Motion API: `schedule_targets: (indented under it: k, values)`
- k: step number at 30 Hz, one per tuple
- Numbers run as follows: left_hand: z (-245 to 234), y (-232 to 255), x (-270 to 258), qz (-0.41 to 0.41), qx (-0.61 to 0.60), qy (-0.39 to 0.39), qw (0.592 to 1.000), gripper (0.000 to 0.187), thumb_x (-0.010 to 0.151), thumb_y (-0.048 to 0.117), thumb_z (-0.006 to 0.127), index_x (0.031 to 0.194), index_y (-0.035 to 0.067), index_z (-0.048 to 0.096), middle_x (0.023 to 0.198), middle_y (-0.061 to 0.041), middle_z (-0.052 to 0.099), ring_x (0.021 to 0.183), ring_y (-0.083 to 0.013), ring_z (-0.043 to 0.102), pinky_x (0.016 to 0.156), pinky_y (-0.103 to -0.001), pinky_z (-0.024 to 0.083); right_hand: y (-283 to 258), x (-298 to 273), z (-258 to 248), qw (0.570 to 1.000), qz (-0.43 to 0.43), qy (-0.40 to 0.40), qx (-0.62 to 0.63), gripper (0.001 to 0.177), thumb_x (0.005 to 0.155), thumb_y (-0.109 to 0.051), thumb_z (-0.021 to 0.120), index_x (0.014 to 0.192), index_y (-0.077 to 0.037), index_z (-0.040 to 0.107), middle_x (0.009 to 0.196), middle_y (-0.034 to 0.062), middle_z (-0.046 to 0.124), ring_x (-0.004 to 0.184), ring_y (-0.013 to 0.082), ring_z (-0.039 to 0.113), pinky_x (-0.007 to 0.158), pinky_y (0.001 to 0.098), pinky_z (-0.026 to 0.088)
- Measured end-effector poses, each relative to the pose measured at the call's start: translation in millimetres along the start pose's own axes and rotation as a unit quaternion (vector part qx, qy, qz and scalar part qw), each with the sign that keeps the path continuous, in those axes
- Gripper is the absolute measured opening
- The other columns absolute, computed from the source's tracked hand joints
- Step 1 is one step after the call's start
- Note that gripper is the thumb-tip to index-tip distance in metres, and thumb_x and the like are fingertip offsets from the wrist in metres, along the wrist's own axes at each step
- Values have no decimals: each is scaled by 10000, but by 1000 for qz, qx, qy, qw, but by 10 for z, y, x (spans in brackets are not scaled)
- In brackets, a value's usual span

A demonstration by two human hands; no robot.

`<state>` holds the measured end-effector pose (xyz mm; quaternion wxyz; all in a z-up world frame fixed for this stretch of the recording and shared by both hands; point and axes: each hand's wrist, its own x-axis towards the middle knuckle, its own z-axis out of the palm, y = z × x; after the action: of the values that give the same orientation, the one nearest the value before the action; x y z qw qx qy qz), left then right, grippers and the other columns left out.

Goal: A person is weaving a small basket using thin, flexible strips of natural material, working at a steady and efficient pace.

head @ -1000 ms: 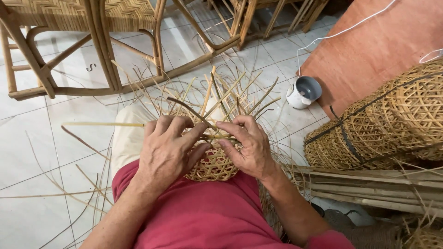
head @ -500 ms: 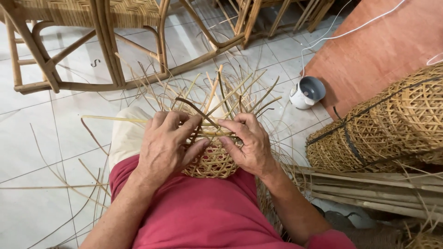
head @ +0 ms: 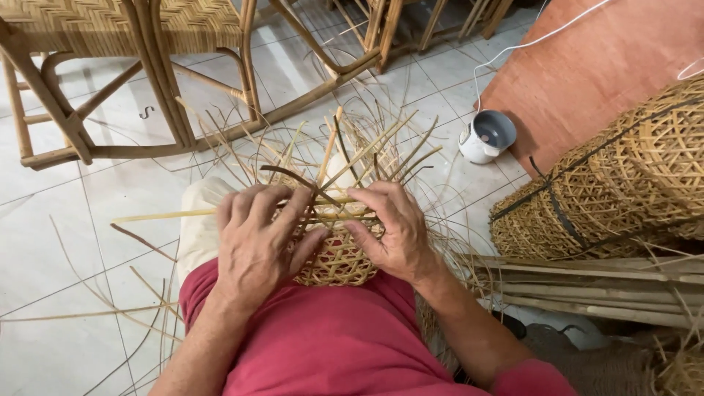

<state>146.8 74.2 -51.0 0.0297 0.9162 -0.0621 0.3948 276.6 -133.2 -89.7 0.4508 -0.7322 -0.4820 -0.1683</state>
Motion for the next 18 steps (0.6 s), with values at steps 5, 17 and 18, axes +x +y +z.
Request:
schedule_targets:
  k: [5, 17, 18]
  values:
    - [-63, 48, -56, 5, 25, 71, 997, 500, 911, 455, 766, 1338, 208, 691, 1177, -76, 583, 1193, -308, 522, 982, -476, 446, -64, 0, 51, 998, -7, 53, 12, 468, 968, -342, 732, 1363, -124, 606, 1091, 107, 627, 674, 153, 527, 578, 336, 486]
    - [97, 39, -72, -47, -69, 24, 996, 386, 885, 416, 772, 1233, 251, 738, 1075, -4, 615, 920, -220, 582, 843, -413, 492, 37, -49, -7, 998, 9, 42, 49, 374, 885, -296, 833, 1145, -113, 636, 1038, 85, 648, 564, 135, 493, 456, 276, 453]
    - [73, 48, -54, -42, -58, 38, 997, 433, 889, 428, 776, 1283, 256, 721, 1136, -26, 601, 938, -211, 539, 879, -406, 476, 29, -44, -15, 997, 11, 46, 52, 373, 883, -297, 839, 1133, -106, 639, 1035, 90, 649, 563, 133, 493, 453, 276, 453]
